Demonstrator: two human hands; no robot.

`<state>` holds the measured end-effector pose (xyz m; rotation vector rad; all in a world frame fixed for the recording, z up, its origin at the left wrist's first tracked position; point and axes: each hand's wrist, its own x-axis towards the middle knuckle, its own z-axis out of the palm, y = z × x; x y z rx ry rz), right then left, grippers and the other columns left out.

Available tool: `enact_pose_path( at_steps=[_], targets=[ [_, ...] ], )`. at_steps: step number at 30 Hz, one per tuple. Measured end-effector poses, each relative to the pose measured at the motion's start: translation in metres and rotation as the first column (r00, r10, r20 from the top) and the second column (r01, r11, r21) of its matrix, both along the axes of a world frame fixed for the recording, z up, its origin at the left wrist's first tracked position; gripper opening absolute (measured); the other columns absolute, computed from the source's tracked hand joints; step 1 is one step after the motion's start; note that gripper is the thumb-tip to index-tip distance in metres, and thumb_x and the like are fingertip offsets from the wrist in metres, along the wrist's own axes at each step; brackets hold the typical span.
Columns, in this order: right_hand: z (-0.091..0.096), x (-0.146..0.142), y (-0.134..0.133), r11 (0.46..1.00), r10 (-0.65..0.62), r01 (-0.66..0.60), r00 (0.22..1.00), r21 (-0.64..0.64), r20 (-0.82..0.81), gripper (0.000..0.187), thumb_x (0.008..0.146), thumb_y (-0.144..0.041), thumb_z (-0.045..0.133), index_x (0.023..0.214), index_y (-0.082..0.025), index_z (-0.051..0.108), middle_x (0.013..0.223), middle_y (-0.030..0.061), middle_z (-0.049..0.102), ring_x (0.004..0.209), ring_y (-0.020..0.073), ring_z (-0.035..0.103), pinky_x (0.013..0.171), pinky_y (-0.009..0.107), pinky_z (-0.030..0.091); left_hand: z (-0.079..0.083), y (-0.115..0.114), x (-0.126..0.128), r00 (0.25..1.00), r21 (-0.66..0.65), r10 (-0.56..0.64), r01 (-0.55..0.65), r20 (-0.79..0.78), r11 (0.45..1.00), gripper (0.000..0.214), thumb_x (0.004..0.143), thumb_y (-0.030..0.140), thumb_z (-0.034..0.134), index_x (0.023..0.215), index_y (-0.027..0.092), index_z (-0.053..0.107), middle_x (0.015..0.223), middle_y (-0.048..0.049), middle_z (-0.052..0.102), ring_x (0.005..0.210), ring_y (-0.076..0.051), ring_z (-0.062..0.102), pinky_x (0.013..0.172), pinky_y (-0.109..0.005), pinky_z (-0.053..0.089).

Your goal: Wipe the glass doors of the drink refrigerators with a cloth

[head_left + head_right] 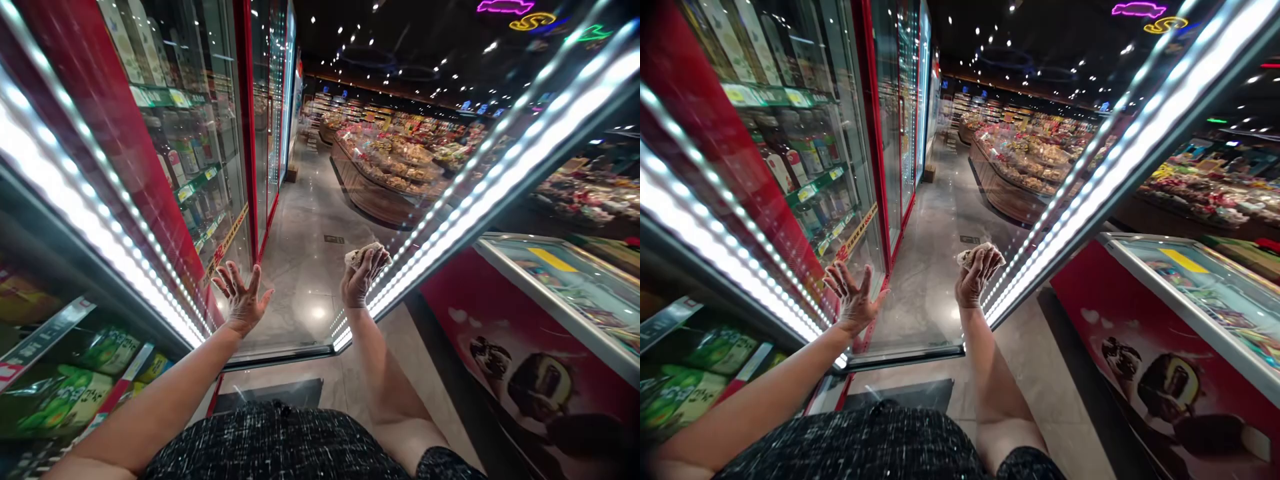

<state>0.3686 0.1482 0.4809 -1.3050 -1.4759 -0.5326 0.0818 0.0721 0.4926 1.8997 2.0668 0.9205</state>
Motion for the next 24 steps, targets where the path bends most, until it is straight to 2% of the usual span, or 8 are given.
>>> enact_pose_path(
  at_steps=[2,4,7,10,13,16,21,24],
  targets=[
    [0.001,-0.002,-0.004,0.999,0.031,-0.032,0.996,0.006,0.087,0.067,0.100,-0.024,0.042,0.163,-0.016,0.018,0.170,0.0247,0.015,0.160,0.0354,0.002,0.121,0.074,0.017,-0.001,0.000,0.001,1.000,0.003,0.000,0.000,-0.005,1.000,0.086,0.093,0.051,0.063,0.164,0.026,0.022,0.169,-0.0133,-0.026,0.149,-0.045,-0.031,0.114,-0.079,-0.011],
    [-0.011,-0.007,-0.013,0.996,0.092,-0.094,0.970,-0.004,0.224,0.069,0.098,-0.017,0.043,0.163,-0.020,0.021,0.171,0.0209,0.018,0.161,0.0325,-0.001,0.122,0.071,0.019,-0.006,0.002,0.000,1.000,0.042,0.008,-0.007,-0.022,0.999,0.089,0.092,0.053,0.064,0.165,0.026,0.021,0.169,-0.0139,-0.028,0.149,-0.045,-0.031,0.114,-0.079,-0.011],
    [-0.023,-0.009,-0.023,0.983,0.173,-0.183,0.903,-0.014,0.393,0.070,0.094,-0.010,0.047,0.160,-0.026,0.031,0.169,0.0147,0.027,0.161,0.0276,0.003,0.125,0.065,0.019,-0.021,0.008,-0.001,0.997,0.239,0.036,-0.021,-0.062,0.971,0.099,0.086,0.050,0.073,0.165,0.033,0.016,0.169,-0.0123,-0.026,0.150,-0.045,-0.030,0.116,-0.079,-0.007],
    [-0.006,0.003,-0.015,0.979,0.169,-0.200,0.891,0.030,0.421,0.067,0.093,-0.009,0.051,0.156,-0.027,0.041,0.167,0.0130,0.033,0.160,0.0287,0.010,0.126,0.065,0.011,-0.036,0.015,-0.001,0.992,0.510,0.064,0.003,-0.113,0.860,0.110,0.080,0.041,0.081,0.163,0.043,0.009,0.169,-0.0070,-0.027,0.152,-0.044,-0.025,0.118,-0.077,-0.002],
    [0.023,0.011,-0.002,0.975,0.163,-0.210,0.904,0.079,0.396,0.064,0.095,-0.010,0.049,0.157,-0.025,0.041,0.169,0.0150,0.029,0.160,0.0310,0.013,0.125,0.066,0.011,-0.039,0.018,0.003,0.985,0.636,0.113,-0.007,-0.127,0.772,0.110,0.081,0.039,0.081,0.162,0.047,0.007,0.170,-0.0048,-0.024,0.155,-0.041,-0.018,0.122,-0.073,0.001],
    [0.026,0.007,-0.002,0.960,0.190,-0.256,0.890,0.109,0.415,0.067,0.095,-0.010,0.049,0.160,-0.023,0.036,0.169,0.0162,0.026,0.160,0.0305,0.011,0.126,0.063,0.011,-0.036,0.016,0.008,0.978,0.670,0.164,-0.035,-0.130,0.742,0.109,0.081,0.041,0.080,0.163,0.046,0.008,0.172,-0.0061,-0.018,0.157,-0.039,-0.013,0.123,-0.071,0.002],
    [0.003,0.001,-0.019,0.918,0.325,-0.397,0.771,0.014,0.548,0.073,0.091,-0.003,0.045,0.161,-0.023,0.035,0.165,0.0117,0.037,0.161,0.0220,0.008,0.130,0.050,0.005,-0.037,0.014,0.012,0.973,0.661,0.206,-0.089,-0.102,0.745,0.108,0.081,0.045,0.080,0.164,0.042,0.011,0.173,-0.0100,-0.007,0.158,-0.039,-0.005,0.125,-0.067,0.009],
    [0.012,0.003,-0.016,0.907,0.364,-0.420,0.749,-0.028,0.554,0.073,0.090,-0.002,0.045,0.159,-0.024,0.039,0.161,0.0092,0.045,0.160,0.0205,0.011,0.130,0.050,-0.002,-0.039,0.015,0.014,0.971,0.627,0.231,-0.147,-0.054,0.765,0.116,0.080,0.051,0.080,0.165,0.035,0.004,0.173,-0.0153,0.001,0.159,-0.038,-0.002,0.126,-0.065,0.012]
  ],
)
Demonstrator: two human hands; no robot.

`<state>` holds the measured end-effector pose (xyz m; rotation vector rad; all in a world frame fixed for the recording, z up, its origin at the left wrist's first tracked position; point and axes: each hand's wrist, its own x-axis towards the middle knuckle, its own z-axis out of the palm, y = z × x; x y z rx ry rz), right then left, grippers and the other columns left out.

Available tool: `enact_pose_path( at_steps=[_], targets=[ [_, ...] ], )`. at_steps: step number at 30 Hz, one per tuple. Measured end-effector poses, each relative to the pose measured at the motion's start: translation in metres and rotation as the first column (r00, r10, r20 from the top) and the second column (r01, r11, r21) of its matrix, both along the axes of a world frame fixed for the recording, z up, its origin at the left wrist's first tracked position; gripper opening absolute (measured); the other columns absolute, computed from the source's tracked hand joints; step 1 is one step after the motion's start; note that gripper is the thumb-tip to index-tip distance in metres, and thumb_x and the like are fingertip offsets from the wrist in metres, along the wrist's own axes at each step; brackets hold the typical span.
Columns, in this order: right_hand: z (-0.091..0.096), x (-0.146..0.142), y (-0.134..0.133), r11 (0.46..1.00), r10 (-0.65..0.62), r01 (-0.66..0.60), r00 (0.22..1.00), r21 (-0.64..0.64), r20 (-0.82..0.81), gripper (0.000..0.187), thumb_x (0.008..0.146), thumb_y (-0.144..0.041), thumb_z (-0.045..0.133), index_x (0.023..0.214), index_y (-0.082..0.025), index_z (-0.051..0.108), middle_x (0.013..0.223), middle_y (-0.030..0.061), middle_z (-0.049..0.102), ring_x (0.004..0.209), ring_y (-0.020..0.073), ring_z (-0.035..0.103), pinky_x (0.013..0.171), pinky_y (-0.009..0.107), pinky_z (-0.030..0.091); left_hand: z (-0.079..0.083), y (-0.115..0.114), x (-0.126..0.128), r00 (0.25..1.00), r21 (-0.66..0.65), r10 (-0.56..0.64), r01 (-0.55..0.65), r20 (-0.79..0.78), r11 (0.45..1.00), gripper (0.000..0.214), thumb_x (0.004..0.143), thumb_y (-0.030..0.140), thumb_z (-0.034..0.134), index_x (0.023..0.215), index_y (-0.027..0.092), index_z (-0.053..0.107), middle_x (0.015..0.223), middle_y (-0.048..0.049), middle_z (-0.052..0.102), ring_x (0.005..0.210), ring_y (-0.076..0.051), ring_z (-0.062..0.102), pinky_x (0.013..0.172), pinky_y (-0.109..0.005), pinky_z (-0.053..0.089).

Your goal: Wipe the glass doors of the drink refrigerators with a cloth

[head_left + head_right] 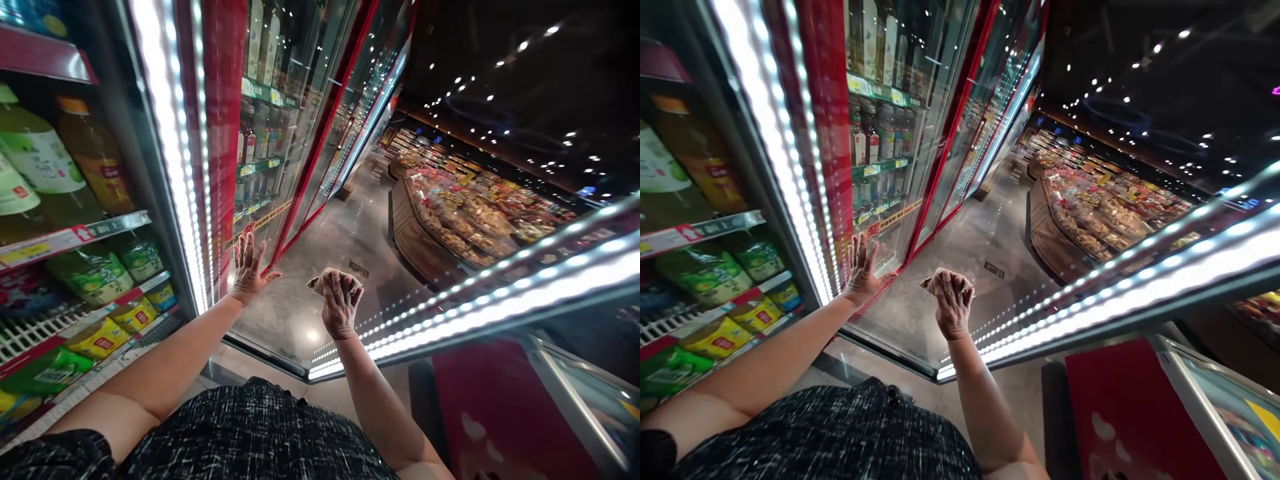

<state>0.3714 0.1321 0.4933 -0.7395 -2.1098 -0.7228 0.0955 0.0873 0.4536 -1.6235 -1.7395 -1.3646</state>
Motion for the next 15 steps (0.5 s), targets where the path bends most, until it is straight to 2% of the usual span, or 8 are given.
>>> enact_pose_path(
  at_steps=[2,4,10,13,15],
  targets=[
    [0.009,0.000,0.005,1.000,-0.009,0.009,0.999,-0.002,-0.043,0.073,0.089,-0.002,0.045,0.158,-0.025,0.041,0.162,0.0092,0.043,0.160,0.0225,0.012,0.129,0.054,-0.005,0.000,0.000,0.001,1.000,-0.007,0.009,-0.009,0.023,1.000,0.121,0.078,0.055,0.079,0.166,0.032,-0.001,0.173,-0.0171,0.003,0.159,-0.037,-0.001,0.127,-0.063,0.013],
    [0.008,-0.002,0.007,1.000,-0.006,0.007,0.997,0.011,-0.080,0.073,0.088,-0.002,0.045,0.157,-0.025,0.044,0.163,0.0089,0.042,0.161,0.0234,0.010,0.129,0.055,-0.005,0.002,-0.001,0.002,0.999,-0.013,0.019,-0.019,0.025,1.000,0.120,0.079,0.057,0.078,0.166,0.031,-0.001,0.172,-0.0169,0.005,0.159,-0.036,0.000,0.127,-0.062,0.015],
    [-0.027,-0.008,-0.012,0.995,0.066,-0.058,0.994,-0.082,0.090,0.070,0.085,0.000,0.043,0.151,-0.023,0.053,0.155,0.0064,0.054,0.161,0.0166,0.006,0.130,0.046,-0.004,0.012,-0.013,-0.002,0.998,-0.172,0.054,-0.048,0.030,0.984,0.107,0.082,0.050,0.078,0.166,0.029,0.014,0.170,-0.0158,0.022,0.159,-0.034,0.013,0.126,-0.056,0.021],
    [-0.016,-0.017,-0.010,0.996,0.024,-0.021,0.999,-0.091,0.035,0.074,0.084,0.000,0.043,0.154,-0.025,0.049,0.155,0.0073,0.054,0.160,0.0188,0.011,0.129,0.052,-0.006,0.015,-0.021,-0.010,0.999,-0.252,0.048,-0.047,-0.002,0.967,0.097,0.082,0.043,0.079,0.163,0.030,0.027,0.169,-0.0158,0.027,0.158,-0.035,0.018,0.126,-0.057,0.021],
    [-0.002,-0.027,-0.003,0.997,0.002,-0.005,0.999,-0.081,-0.036,0.076,0.084,-0.001,0.043,0.155,-0.027,0.047,0.158,0.0079,0.049,0.160,0.0227,0.015,0.128,0.057,-0.003,0.016,-0.026,-0.016,0.996,-0.274,0.087,-0.081,0.009,0.958,0.099,0.078,0.043,0.083,0.161,0.029,0.032,0.170,-0.0175,0.023,0.158,-0.038,0.016,0.125,-0.062,0.016]
  ],
)
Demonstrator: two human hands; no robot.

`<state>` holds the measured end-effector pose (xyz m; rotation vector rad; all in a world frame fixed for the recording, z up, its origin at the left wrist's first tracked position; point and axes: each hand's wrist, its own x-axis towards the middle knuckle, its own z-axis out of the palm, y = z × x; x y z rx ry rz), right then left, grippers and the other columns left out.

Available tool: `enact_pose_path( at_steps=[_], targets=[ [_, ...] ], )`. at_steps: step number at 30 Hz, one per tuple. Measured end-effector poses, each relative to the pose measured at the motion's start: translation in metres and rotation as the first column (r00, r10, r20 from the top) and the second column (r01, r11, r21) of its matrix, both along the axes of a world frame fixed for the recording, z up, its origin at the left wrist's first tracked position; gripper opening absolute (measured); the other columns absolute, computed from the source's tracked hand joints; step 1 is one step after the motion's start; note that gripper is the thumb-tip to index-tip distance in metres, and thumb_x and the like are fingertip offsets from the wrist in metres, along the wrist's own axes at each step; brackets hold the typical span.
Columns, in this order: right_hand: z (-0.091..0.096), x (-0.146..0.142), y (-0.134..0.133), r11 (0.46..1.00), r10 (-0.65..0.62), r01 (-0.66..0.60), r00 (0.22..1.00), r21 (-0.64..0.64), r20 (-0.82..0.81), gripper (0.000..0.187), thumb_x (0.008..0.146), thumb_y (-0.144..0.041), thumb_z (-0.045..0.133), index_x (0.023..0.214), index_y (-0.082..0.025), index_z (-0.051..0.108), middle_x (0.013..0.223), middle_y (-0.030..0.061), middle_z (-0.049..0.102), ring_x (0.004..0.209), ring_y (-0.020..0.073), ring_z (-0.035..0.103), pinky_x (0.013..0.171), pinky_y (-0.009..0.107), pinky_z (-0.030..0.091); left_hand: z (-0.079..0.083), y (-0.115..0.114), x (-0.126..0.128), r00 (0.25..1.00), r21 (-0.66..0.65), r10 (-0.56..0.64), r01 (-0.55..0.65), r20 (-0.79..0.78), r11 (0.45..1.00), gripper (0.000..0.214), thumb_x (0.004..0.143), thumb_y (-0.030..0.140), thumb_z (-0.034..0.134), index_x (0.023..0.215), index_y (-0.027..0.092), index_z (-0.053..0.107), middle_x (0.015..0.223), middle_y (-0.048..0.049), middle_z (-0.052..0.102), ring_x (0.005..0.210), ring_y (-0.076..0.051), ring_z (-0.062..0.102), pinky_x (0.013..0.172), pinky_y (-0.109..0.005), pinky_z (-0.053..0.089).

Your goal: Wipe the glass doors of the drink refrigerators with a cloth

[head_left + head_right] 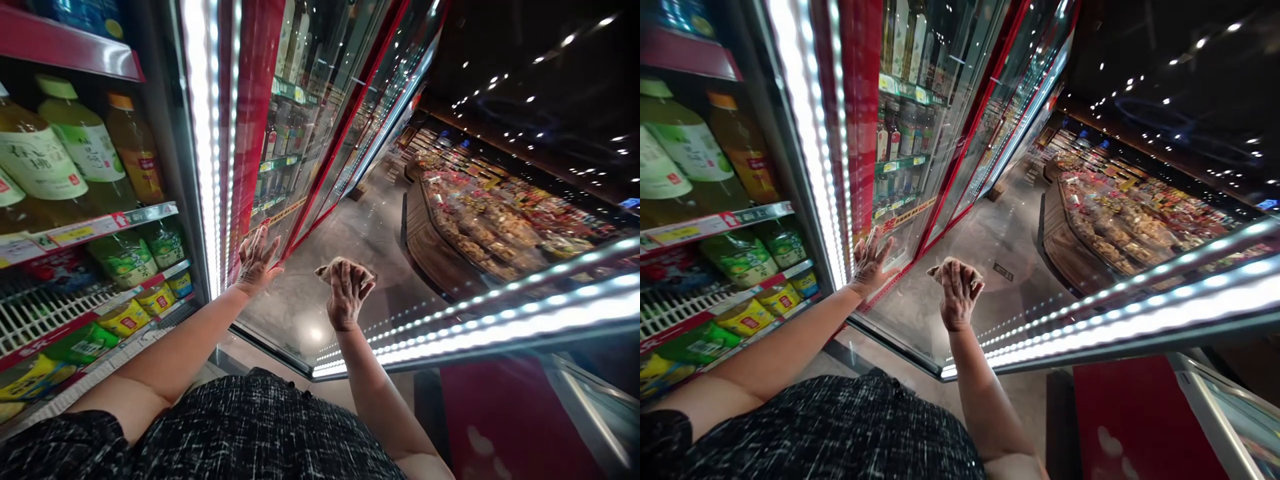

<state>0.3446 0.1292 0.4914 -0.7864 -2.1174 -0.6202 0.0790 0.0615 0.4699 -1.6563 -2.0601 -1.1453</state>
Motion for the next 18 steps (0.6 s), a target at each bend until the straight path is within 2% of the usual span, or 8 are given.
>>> enact_pose_path(
  at_steps=[3,6,9,11,15,18],
  targets=[
    [0.005,-0.015,0.003,1.000,-0.010,0.011,0.999,0.021,-0.051,0.077,0.083,-0.001,0.043,0.155,-0.027,0.047,0.160,0.0087,0.046,0.160,0.0248,0.014,0.128,0.058,0.002,0.000,-0.004,-0.012,0.994,-0.012,0.088,-0.087,0.066,0.996,0.118,0.067,0.049,0.090,0.163,0.024,0.026,0.171,-0.0218,0.011,0.158,-0.043,0.007,0.123,-0.068,0.011],
    [-0.016,-0.025,-0.008,1.000,-0.003,0.002,1.000,0.025,0.014,0.075,0.082,0.000,0.044,0.153,-0.024,0.051,0.157,0.0089,0.051,0.161,0.0204,0.010,0.129,0.052,0.000,-0.002,-0.005,-0.024,0.988,-0.048,0.109,-0.105,0.109,0.993,0.133,0.061,0.051,0.093,0.165,0.018,0.017,0.170,-0.0264,0.006,0.158,-0.044,0.005,0.124,-0.066,0.013],
    [-0.033,-0.031,-0.022,1.000,0.003,-0.002,0.996,-0.012,0.091,0.072,0.080,0.001,0.042,0.146,-0.023,0.058,0.156,0.0072,0.053,0.161,0.0176,0.007,0.129,0.048,-0.002,-0.005,-0.005,-0.033,0.988,-0.078,0.084,-0.075,0.126,0.994,0.130,0.065,0.052,0.090,0.164,0.015,0.017,0.170,-0.0281,0.008,0.158,-0.043,0.008,0.124,-0.063,0.018],
    [-0.028,-0.036,-0.024,1.000,-0.008,0.010,0.995,-0.025,0.097,0.073,0.079,0.002,0.042,0.146,-0.024,0.059,0.157,0.0059,0.052,0.161,0.0177,0.008,0.129,0.049,-0.003,-0.007,-0.005,-0.037,0.990,-0.091,0.068,-0.057,0.127,0.994,0.124,0.068,0.053,0.088,0.164,0.014,0.020,0.169,-0.0286,0.010,0.158,-0.043,0.011,0.124,-0.062,0.021],
    [-0.001,-0.054,-0.015,0.998,-0.058,0.058,0.998,0.016,0.002,0.074,0.082,0.000,0.042,0.150,-0.026,0.055,0.160,0.0056,0.047,0.161,0.0220,0.010,0.128,0.056,-0.003,-0.013,-0.006,-0.043,0.994,-0.082,0.050,-0.042,0.099,0.996,0.118,0.070,0.052,0.087,0.163,0.016,0.023,0.168,-0.0292,0.015,0.157,-0.046,0.014,0.120,-0.063,0.026],
    [-0.003,-0.066,-0.013,0.998,-0.041,0.042,0.998,0.039,-0.048,0.074,0.084,0.000,0.043,0.152,-0.026,0.052,0.161,0.0070,0.045,0.161,0.0228,0.008,0.129,0.055,-0.001,-0.018,-0.009,-0.051,0.999,-0.008,0.026,-0.026,0.023,1.000,0.110,0.073,0.044,0.086,0.162,0.019,0.026,0.168,-0.0282,0.018,0.156,-0.045,0.020,0.118,-0.061,0.030]
  ],
)
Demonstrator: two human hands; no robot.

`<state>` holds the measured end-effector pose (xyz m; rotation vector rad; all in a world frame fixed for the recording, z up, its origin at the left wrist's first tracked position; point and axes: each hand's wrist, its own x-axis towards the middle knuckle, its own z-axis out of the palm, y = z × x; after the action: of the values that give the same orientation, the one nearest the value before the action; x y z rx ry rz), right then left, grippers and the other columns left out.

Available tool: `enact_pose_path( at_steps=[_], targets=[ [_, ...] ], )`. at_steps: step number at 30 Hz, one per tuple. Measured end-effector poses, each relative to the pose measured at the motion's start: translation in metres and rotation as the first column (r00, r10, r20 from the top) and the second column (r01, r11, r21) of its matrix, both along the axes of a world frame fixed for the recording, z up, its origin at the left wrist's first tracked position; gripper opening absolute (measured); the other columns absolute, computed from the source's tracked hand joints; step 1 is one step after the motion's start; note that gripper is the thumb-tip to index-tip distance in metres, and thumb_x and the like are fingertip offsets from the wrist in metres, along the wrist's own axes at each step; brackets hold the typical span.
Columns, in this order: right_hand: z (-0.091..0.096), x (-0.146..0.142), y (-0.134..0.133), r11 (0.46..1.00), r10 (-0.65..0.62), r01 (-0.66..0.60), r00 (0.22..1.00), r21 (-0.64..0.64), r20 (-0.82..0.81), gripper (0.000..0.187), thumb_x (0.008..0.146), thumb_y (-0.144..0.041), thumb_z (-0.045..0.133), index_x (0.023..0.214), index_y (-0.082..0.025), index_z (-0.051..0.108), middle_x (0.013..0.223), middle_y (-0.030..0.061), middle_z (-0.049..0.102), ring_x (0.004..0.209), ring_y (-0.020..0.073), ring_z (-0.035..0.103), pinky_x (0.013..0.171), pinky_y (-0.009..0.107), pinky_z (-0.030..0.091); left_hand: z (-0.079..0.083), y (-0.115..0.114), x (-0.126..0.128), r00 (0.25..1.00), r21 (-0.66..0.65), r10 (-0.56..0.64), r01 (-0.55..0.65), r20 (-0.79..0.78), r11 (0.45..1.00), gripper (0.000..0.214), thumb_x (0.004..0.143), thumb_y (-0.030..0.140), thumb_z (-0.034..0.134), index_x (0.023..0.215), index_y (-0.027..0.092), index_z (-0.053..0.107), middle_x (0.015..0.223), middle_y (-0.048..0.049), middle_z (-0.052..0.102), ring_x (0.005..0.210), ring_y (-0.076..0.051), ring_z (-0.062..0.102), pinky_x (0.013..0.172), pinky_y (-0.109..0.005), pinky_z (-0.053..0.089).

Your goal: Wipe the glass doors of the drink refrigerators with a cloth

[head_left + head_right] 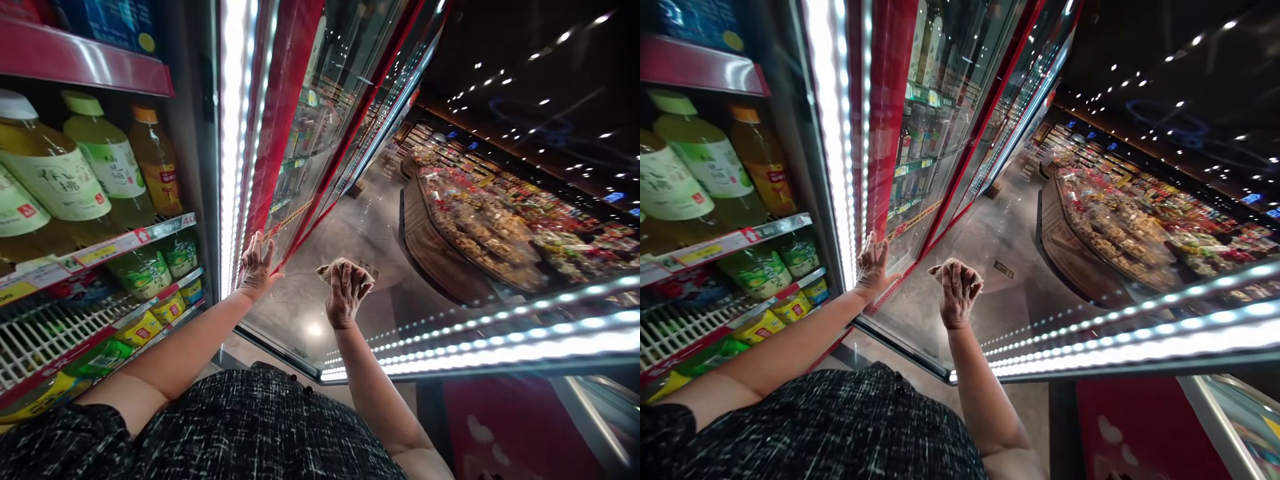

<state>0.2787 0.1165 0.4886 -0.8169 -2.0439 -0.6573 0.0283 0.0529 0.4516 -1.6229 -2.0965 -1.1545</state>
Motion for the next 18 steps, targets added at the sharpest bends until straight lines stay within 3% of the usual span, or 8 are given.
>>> enact_pose_path(
  at_steps=[5,8,13,18],
  targets=[
    [-0.031,-0.010,-0.014,0.998,0.058,-0.055,0.991,-0.033,0.120,0.074,0.084,-0.001,0.046,0.152,-0.029,0.051,0.156,0.0061,0.053,0.160,0.0182,0.011,0.130,0.049,-0.004,-0.003,-0.006,-0.016,0.996,0.043,-0.053,0.057,-0.071,0.997,0.102,0.072,0.035,0.087,0.159,0.025,0.035,0.168,-0.0232,0.024,0.153,-0.045,0.027,0.119,-0.059,0.029],
    [-0.022,-0.016,-0.016,0.998,0.043,-0.037,0.990,-0.047,0.137,0.070,0.087,-0.003,0.046,0.150,-0.031,0.054,0.155,0.0056,0.054,0.160,0.0194,0.015,0.129,0.051,-0.006,-0.002,-0.005,-0.024,0.995,0.072,-0.068,0.073,-0.072,0.995,0.101,0.068,0.039,0.091,0.155,0.026,0.041,0.167,-0.0227,0.026,0.153,-0.046,0.028,0.120,-0.062,0.026],
    [0.008,-0.038,-0.012,0.999,-0.032,0.033,0.999,-0.037,0.038,0.066,0.091,-0.005,0.046,0.150,-0.032,0.054,0.158,0.0062,0.050,0.159,0.0248,0.017,0.128,0.058,-0.004,0.001,0.003,-0.036,0.991,0.106,-0.081,0.092,-0.106,0.990,0.116,0.059,0.047,0.095,0.157,0.024,0.037,0.170,-0.0254,0.015,0.157,-0.048,0.008,0.122,-0.071,0.012],
    [-0.018,-0.061,-0.029,0.997,0.042,-0.030,0.986,-0.076,0.161,0.066,0.089,-0.006,0.050,0.151,-0.028,0.053,0.160,0.0053,0.047,0.161,0.0201,0.002,0.129,0.049,-0.006,0.006,0.007,-0.042,0.977,0.060,-0.134,0.145,-0.164,0.988,0.121,0.057,0.046,0.096,0.160,0.026,0.034,0.170,-0.0250,0.014,0.157,-0.046,0.001,0.122,-0.072,0.004]
  ],
)
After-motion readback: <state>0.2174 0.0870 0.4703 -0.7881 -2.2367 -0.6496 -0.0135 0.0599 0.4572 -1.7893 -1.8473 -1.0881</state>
